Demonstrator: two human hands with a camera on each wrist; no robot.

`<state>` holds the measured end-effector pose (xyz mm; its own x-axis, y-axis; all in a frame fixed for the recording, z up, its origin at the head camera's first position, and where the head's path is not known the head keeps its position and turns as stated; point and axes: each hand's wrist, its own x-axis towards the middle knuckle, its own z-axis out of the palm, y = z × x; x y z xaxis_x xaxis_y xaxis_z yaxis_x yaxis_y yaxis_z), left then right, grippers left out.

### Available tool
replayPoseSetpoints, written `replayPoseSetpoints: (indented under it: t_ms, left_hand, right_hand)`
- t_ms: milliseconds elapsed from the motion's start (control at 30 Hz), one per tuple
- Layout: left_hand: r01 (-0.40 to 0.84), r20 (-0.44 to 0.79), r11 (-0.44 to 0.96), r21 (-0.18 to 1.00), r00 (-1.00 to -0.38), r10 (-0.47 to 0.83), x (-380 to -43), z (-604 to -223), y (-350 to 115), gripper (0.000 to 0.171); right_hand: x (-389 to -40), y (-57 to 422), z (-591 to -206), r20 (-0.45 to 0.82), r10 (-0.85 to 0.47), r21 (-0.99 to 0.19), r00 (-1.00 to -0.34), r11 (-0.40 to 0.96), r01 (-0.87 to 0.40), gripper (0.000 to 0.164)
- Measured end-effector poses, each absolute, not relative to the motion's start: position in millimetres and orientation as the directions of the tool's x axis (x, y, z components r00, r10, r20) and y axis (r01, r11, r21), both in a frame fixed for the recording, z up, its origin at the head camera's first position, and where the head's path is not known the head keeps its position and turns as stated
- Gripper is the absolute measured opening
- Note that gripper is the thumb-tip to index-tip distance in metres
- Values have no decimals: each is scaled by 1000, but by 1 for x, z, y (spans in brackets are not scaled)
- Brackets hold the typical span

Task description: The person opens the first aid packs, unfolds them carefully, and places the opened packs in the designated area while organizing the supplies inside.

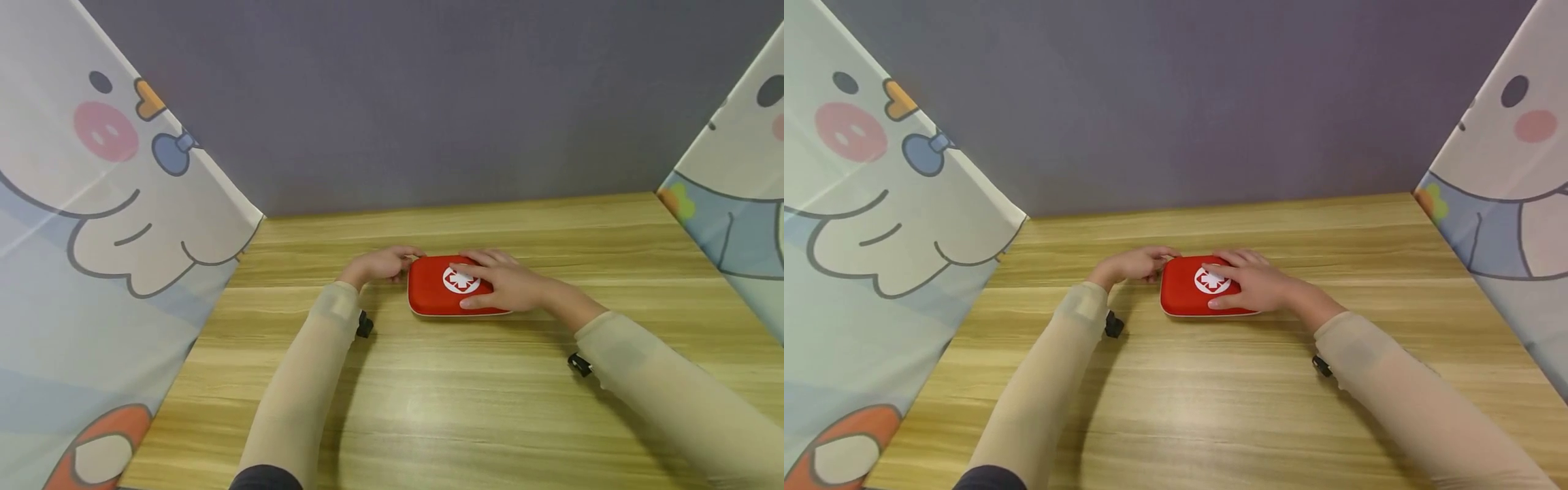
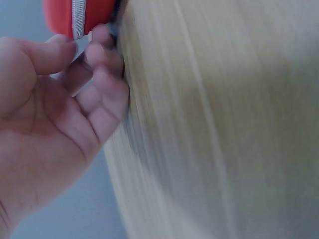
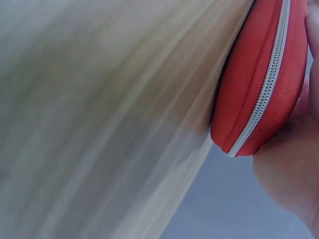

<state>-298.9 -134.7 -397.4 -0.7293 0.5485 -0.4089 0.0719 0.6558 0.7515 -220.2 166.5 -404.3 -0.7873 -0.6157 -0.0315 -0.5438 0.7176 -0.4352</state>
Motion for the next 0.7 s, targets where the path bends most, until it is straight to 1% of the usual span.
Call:
replayPoseSetpoints:
  t_ms: [100, 167, 200, 300, 367, 433, 533, 700]
  left_hand:
    - [107, -420, 694, 712, -728, 543, -299, -396, -131, 60]
    - [130, -426, 709, 693, -720, 548, -300, -395, -129, 60]
    - [139, -427, 715, 685, -719, 548, -301, -396, -129, 57]
    - [183, -407, 729, 659, -728, 551, -304, -401, -133, 39]
    - [193, -386, 722, 665, -738, 553, -306, -404, -138, 27]
    - [198, -356, 706, 680, -753, 554, -307, -405, -143, 20]
    - [165, -335, 663, 730, -760, 558, -306, -405, -149, 16]
    - [125, -331, 619, 775, -754, 567, -306, -407, -155, 17]
  right_hand:
    - [-220, 167, -402, -53, -611, -449, -790, 721, -528, 83]
    - [-221, 167, -401, -62, -614, -460, -787, 717, -524, 83]
    - [-220, 166, -401, -63, -616, -466, -785, 714, -523, 83]
    - [-220, 166, -401, -64, -621, -480, -781, 706, -522, 82]
    - [-219, 166, -401, -64, -622, -484, -781, 703, -521, 82]
    - [-219, 166, -400, -61, -619, -485, -783, 704, -519, 82]
    - [-220, 166, -400, -59, -615, -483, -787, 707, -516, 82]
    - [-219, 165, -399, -58, -610, -472, -790, 714, -517, 82]
